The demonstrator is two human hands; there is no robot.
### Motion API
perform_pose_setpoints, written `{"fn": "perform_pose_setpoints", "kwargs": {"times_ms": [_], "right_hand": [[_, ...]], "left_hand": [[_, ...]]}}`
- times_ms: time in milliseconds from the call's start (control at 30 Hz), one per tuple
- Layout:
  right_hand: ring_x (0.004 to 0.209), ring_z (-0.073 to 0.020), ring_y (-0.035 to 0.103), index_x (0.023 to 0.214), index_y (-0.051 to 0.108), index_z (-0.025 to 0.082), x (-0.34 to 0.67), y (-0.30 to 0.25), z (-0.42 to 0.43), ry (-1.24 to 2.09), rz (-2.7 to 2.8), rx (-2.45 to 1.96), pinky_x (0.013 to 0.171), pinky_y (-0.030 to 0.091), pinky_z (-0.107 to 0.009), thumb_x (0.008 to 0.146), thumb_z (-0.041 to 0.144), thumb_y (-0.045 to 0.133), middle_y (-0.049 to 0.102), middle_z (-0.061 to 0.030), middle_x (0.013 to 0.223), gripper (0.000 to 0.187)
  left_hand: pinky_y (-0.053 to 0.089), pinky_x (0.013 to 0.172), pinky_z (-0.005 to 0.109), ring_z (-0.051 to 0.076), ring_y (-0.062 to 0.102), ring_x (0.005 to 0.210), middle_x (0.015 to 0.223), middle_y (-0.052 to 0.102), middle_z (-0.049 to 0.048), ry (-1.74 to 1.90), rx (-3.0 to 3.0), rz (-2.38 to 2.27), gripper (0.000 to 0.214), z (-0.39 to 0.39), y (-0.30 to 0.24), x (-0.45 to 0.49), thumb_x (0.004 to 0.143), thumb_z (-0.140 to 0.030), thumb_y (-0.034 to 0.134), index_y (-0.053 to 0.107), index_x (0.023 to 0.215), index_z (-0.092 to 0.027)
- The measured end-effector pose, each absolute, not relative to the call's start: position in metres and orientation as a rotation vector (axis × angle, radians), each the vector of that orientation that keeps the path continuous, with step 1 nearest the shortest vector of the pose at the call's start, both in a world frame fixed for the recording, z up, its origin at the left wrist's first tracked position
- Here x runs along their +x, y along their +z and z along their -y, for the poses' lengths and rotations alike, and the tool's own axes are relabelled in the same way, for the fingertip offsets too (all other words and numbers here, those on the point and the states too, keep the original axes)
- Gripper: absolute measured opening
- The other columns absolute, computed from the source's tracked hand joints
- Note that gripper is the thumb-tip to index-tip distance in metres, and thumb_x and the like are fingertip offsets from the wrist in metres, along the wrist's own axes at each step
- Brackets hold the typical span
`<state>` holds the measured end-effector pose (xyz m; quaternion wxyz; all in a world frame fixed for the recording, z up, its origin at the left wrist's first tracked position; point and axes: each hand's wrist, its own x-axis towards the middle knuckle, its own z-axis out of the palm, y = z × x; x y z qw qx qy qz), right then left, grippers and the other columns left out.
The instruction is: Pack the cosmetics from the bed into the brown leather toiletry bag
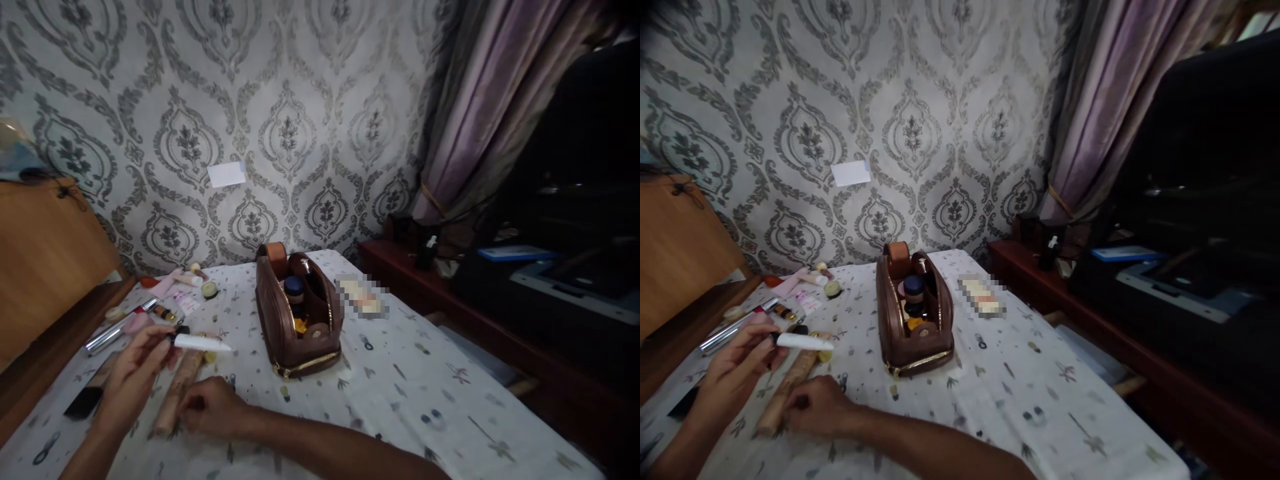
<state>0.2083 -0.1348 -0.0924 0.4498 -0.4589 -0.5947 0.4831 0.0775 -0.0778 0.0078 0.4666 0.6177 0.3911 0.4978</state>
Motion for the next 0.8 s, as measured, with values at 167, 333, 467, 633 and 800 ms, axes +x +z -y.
{"fn": "perform_pose_setpoints", "kwargs": {"times_ms": [167, 333, 467, 633, 800], "right_hand": [[0.059, -0.0092, 0.052, 0.091, 0.077, 0.017, 0.214, -0.098, 0.148, 0.983, 1.588, -1.09, 0.058, 0.041, -0.016, 0.074, 0.01, 0.061, 0.067, 0.0032, 0.073, 0.024], [0.057, -0.0085, 0.049, 0.088, 0.076, 0.013, 0.214, -0.101, 0.144, 0.982, 1.581, -1.082, 0.056, 0.039, -0.016, 0.074, 0.012, 0.063, 0.064, 0.0029, 0.068, 0.019], [0.058, -0.0082, 0.049, 0.085, 0.075, 0.013, 0.216, -0.095, 0.145, 1.002, 1.606, -1.095, 0.055, 0.038, -0.016, 0.074, 0.012, 0.062, 0.06, 0.0036, 0.067, 0.017], [0.057, -0.0072, 0.044, 0.092, 0.075, 0.015, 0.221, -0.09, 0.148, 1.027, 1.631, -1.047, 0.05, 0.033, -0.014, 0.076, 0.012, 0.059, 0.058, 0.0048, 0.066, 0.023], [0.057, -0.0079, 0.042, 0.079, 0.068, 0.014, 0.22, -0.099, 0.142, 1.024, 1.678, -1.112, 0.051, 0.033, -0.016, 0.076, 0.019, 0.062, 0.052, 0.0054, 0.061, 0.009]], "left_hand": [[0.052, 0.067, 0.024, 0.016, 0.063, 0.075, 0.086, 0.067, 0.0018, 1.152, 1.781, -0.875, 0.036, 0.091, 0.041, 0.109, 0.079, -0.049, 0.071, 0.064, 0.102, -0.021], [0.049, 0.061, 0.023, 0.012, 0.057, 0.062, 0.075, 0.066, -0.0008, 1.211, 1.949, -0.681, 0.026, 0.092, 0.07, 0.16, 0.085, -0.04, 0.064, 0.061, 0.1, -0.02], [0.046, 0.06, 0.023, 0.012, 0.055, 0.061, 0.075, 0.066, -0.0009, 1.198, 2.043, -0.541, 0.022, 0.086, 0.083, 0.205, 0.087, -0.036, 0.06, 0.06, 0.1, -0.019], [0.043, 0.064, 0.023, 0.014, 0.058, 0.073, 0.088, 0.066, 0.0009, 1.114, 2.26, -0.469, 0.017, 0.084, 0.086, 0.257, 0.088, -0.031, 0.057, 0.064, 0.1, -0.02], [0.043, 0.067, 0.026, 0.016, 0.061, 0.075, 0.086, 0.067, 0.0008, 1.028, 2.479, -0.415, 0.015, 0.091, 0.085, 0.29, 0.09, -0.024, 0.053, 0.062, 0.101, -0.021]]}}
